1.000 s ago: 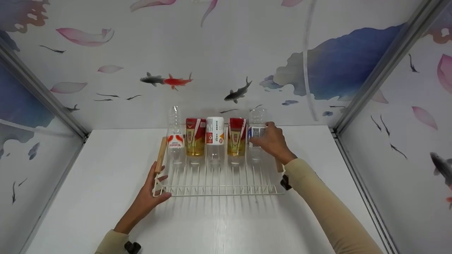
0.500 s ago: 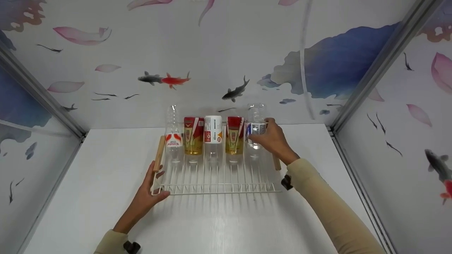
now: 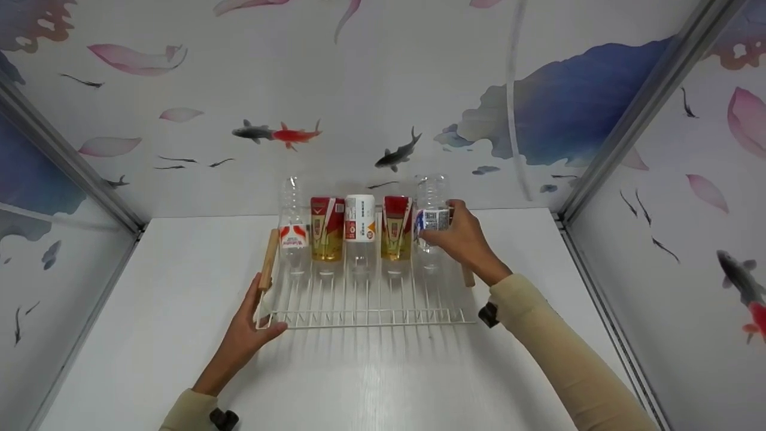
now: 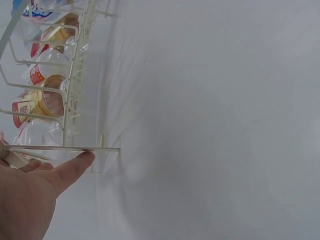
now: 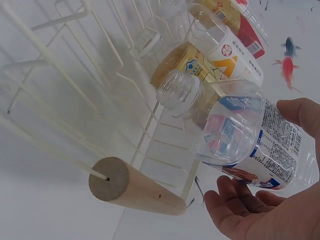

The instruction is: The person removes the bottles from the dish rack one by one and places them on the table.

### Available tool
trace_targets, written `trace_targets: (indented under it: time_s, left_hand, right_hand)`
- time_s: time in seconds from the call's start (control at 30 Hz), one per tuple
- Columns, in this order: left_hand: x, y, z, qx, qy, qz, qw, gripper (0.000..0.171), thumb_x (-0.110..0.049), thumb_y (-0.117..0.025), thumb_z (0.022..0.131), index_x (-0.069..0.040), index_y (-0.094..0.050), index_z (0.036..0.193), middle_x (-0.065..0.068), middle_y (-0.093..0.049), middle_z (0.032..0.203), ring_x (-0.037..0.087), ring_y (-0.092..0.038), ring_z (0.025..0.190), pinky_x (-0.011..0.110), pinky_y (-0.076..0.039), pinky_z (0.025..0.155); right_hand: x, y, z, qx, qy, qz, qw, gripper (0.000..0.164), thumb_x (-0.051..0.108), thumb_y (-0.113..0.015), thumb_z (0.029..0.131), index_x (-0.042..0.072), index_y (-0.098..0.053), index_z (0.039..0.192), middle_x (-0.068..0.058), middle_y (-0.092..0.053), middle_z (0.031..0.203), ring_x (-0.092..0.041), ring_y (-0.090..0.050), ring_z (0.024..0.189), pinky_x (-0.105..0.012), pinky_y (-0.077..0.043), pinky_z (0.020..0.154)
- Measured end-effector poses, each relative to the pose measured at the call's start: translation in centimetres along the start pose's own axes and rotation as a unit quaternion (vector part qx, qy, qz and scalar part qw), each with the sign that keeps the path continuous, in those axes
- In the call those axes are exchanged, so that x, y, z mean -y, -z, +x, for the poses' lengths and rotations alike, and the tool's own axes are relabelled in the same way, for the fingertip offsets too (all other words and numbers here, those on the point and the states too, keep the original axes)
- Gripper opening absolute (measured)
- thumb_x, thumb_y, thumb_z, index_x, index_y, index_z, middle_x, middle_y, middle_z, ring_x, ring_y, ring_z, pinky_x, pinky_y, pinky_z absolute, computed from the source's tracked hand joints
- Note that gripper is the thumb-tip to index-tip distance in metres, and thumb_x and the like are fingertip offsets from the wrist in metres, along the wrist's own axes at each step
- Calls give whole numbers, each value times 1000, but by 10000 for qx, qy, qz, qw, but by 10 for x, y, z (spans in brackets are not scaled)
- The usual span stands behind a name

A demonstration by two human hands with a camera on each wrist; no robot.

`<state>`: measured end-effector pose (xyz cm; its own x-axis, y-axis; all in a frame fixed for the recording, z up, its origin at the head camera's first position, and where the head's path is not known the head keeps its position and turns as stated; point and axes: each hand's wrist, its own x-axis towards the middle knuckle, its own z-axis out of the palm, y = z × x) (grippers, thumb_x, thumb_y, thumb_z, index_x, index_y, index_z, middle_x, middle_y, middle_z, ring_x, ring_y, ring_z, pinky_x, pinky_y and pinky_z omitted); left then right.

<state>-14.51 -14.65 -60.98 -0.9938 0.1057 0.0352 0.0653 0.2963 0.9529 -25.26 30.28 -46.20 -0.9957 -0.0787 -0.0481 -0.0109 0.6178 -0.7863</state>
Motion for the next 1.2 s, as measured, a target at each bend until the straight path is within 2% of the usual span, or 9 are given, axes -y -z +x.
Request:
trace_targets:
  time_s: [0.23,0.5,0.97,1.2]
  left_hand:
    - [-1,1,-1,24,15,-108,9999,123,-31,-95,89,-31,-11,179,11,-22,182,41,-30,165,67,-41,120]
    - [-1,1,-2,37,78,-112,9999,122,-31,-94,91,-32,-10,179,9,-14,184,42,-24,167,69,-38,121]
    - [0,1,0,113,-105,-368,9992,123,-26,-95,90,-25,-9,179,12,-15,184,46,-30,163,63,-46,117]
    - [-4,4,0,145,-70,-303,9994,125,-30,-96,89,-25,-8,179,12,-13,184,42,-23,167,66,-39,122]
  right_hand:
    - [1,-1,-9,60,34,84,9999,95,34,-82,100,-2,-27,168,-30,-53,151,-46,-59,134,-62,-53,114]
    - [2,-4,-17,105,105,159,9998,93,31,-83,100,0,-27,169,-29,-53,153,-46,-58,135,-60,-53,114]
    - [1,-5,-29,141,261,137,9995,91,29,-82,100,-1,-29,168,-29,-51,153,-47,-58,134,-62,-53,114]
    - [4,-6,-33,181,236,146,9995,93,27,-83,100,1,-28,170,-28,-50,155,-47,-58,135,-62,-54,113]
